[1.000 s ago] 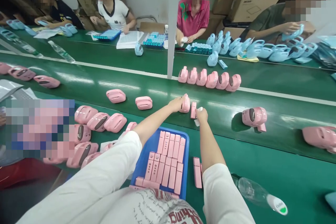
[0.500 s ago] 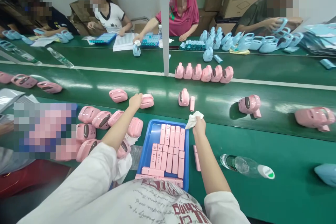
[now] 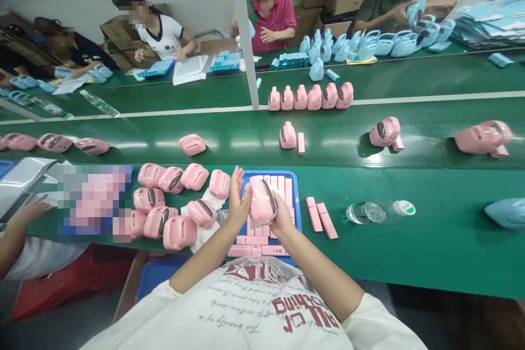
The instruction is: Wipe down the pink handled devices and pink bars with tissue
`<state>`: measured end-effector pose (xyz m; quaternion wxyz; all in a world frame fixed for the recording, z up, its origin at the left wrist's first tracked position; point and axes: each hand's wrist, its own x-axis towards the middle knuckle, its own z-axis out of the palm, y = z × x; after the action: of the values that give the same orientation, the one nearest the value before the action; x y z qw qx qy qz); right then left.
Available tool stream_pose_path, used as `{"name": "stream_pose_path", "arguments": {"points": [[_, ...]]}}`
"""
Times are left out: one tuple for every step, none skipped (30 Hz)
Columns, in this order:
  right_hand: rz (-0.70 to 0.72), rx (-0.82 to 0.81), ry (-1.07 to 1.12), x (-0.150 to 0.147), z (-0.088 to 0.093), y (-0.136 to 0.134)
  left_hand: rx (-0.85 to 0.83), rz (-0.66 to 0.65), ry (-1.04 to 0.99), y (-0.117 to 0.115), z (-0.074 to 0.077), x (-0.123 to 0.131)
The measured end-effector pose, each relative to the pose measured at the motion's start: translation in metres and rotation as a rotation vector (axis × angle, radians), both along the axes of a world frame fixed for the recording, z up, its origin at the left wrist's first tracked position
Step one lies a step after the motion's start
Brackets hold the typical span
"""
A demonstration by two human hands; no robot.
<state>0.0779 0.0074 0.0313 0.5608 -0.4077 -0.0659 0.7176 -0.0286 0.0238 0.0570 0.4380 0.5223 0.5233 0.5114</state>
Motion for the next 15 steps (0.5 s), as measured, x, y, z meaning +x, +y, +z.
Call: {"name": "stream_pose_path", "arguments": {"points": [[-0.039,0.004,-0.045,0.0,0.001,-0.008,-0.154,0.056,-0.155,-0.011,-0.004,0.005],[-0.068,0.009,-0.106,0.001,0.001,-0.014,-0.304,0.069,-0.299,-0.022,-0.006,0.009],[-0.087,0.014,-0.179,0.003,0.001,-0.019,-0.432,0.035,-0.426,-0.03,-0.008,0.012],[-0.095,0.019,-0.255,0.006,0.002,-0.023,-0.529,-0.024,-0.535,-0.038,-0.008,0.014],[-0.092,0.024,-0.327,0.01,0.003,-0.026,-0.594,-0.09,-0.622,-0.044,-0.009,0.016],[-0.081,0.036,-0.391,0.014,0.003,-0.028,-0.633,-0.149,-0.69,-0.05,-0.008,0.017],[-0.063,0.056,-0.443,0.019,0.004,-0.03,-0.657,-0.192,-0.744,-0.055,-0.008,0.017],[-0.048,0.081,-0.483,0.025,0.006,-0.032,-0.675,-0.213,-0.787,-0.059,-0.008,0.017],[-0.046,0.103,-0.512,0.033,0.007,-0.034,-0.684,-0.219,-0.818,-0.062,-0.007,0.016],[-0.065,0.117,-0.535,0.044,0.009,-0.035,-0.684,-0.213,-0.835,-0.064,-0.007,0.015],[-0.115,0.117,-0.566,0.059,0.012,-0.038,-0.677,-0.208,-0.842,-0.065,-0.006,0.012],[-0.21,0.102,-0.625,0.077,0.015,-0.04,-0.673,-0.212,-0.842,-0.065,-0.005,0.009],[-0.351,0.073,-0.722,0.099,0.018,-0.044,-0.675,-0.222,-0.838,-0.065,-0.004,0.006],[-0.513,0.046,-0.868,0.124,0.021,-0.048,-0.677,-0.232,-0.835,-0.064,-0.003,0.001],[-0.701,0.029,-1.073,0.15,0.024,-0.053,-0.674,-0.236,-0.833,-0.062,-0.001,-0.004]]}}
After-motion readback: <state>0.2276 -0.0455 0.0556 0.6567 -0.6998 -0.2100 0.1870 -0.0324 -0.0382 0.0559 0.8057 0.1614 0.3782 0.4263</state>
